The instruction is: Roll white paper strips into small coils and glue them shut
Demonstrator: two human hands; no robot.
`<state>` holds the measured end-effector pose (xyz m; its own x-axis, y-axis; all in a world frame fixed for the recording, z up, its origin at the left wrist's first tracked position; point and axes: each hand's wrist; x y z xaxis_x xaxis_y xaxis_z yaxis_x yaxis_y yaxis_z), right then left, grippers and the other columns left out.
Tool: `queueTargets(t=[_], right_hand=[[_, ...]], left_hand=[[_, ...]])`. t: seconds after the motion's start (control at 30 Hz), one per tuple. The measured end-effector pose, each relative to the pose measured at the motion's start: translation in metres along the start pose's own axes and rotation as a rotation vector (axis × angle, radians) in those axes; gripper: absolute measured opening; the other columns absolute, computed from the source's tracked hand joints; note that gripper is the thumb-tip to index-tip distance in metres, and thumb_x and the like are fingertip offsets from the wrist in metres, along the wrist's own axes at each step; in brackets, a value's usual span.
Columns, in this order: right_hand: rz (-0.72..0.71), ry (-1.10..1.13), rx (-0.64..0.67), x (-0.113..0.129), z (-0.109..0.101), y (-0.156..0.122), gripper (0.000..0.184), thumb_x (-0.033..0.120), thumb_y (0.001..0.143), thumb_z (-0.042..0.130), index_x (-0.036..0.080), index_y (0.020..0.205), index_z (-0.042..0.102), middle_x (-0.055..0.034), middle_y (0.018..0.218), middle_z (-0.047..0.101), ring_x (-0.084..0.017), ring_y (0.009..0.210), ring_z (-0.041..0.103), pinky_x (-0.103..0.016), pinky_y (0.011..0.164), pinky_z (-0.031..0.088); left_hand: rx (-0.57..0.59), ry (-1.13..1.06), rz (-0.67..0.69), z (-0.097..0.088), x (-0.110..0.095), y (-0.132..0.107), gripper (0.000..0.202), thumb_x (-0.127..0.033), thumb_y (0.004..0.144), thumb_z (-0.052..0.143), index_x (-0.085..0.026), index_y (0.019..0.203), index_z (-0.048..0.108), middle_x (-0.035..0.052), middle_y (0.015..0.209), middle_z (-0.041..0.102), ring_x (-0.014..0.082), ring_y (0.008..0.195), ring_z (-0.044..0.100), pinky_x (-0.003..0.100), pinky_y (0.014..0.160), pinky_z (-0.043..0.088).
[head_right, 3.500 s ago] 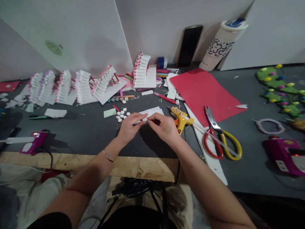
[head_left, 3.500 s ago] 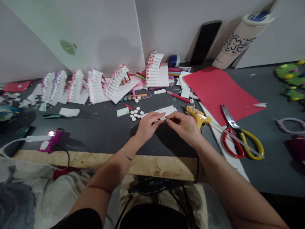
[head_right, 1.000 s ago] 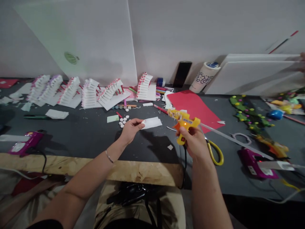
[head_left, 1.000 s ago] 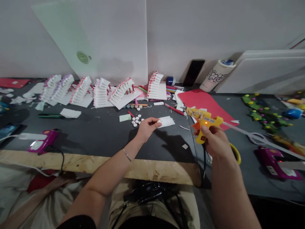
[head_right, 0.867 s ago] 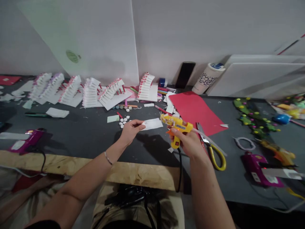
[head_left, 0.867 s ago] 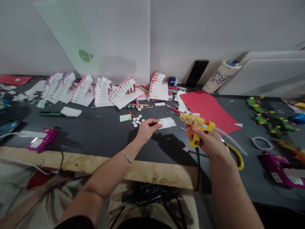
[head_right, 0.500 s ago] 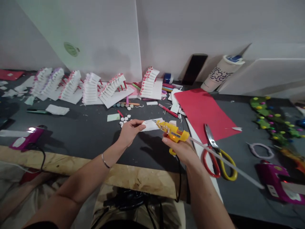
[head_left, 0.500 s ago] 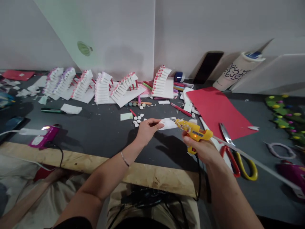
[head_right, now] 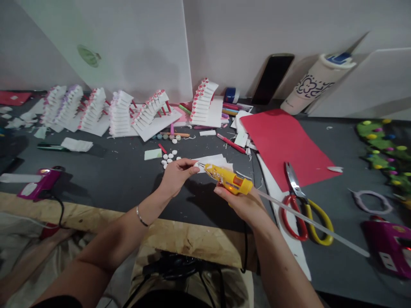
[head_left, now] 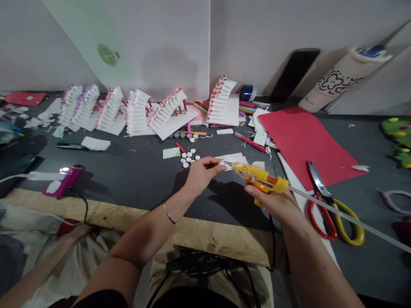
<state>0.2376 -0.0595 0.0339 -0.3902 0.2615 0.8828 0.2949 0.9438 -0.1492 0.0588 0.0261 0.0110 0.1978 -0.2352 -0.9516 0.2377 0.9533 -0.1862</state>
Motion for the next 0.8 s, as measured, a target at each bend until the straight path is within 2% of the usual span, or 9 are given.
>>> queueTargets(t=[0.13,0.3,0.6,0.8], right_hand=[[0.078,0.074,0.029,0.005,-0.001,0.002,0.031,0.049,0.057,0.073,0.021,0.069,0.071,-0.0054,0.068,0.073,-0.022,0.061,0.067,-0.032,0.054,0.055],[0.07,0.029,0.043,0.003,-0.002,0.002,0.032,0.051,0.057,0.073,0.022,0.07,0.071,-0.0052,0.071,0.074,-0.025,0.068,0.07,-0.036,0.066,0.057],[0.055,0.04,0.043,-0.004,0.001,0.0,0.048,0.065,0.055,0.073,0.021,0.073,0.07,-0.0081,0.075,0.074,-0.026,0.073,0.07,-0.038,0.067,0.058],[0.014,0.063,0.046,-0.007,0.0,0.001,0.04,0.061,0.06,0.075,0.023,0.073,0.071,-0.0058,0.075,0.074,-0.026,0.073,0.071,-0.037,0.068,0.058]], left_hand=[[-0.003,0.01,0.012,0.0,-0.001,0.0,0.031,-0.032,0.051,0.088,-0.016,0.074,0.076,0.0003,0.07,0.07,0.0091,0.063,0.057,0.024,0.066,0.047],[-0.014,0.009,0.016,0.0,-0.001,0.0,0.03,-0.031,0.051,0.088,-0.017,0.074,0.075,0.0008,0.071,0.071,0.0098,0.064,0.058,0.024,0.065,0.048],[-0.018,0.021,0.017,0.0,-0.002,0.0,0.028,-0.031,0.053,0.086,-0.017,0.075,0.075,0.0019,0.074,0.072,0.0101,0.065,0.059,0.024,0.065,0.048],[-0.032,0.037,0.012,0.0,-0.002,0.0,0.027,-0.031,0.055,0.085,-0.016,0.076,0.075,0.0028,0.077,0.073,0.0111,0.067,0.059,0.026,0.067,0.048]])
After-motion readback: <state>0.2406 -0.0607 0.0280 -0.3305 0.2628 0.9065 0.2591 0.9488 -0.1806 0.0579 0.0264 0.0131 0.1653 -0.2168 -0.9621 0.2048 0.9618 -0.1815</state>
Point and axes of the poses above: each hand's wrist, its own y-axis towards the middle knuckle, its own z-axis out of the palm, x = y × z
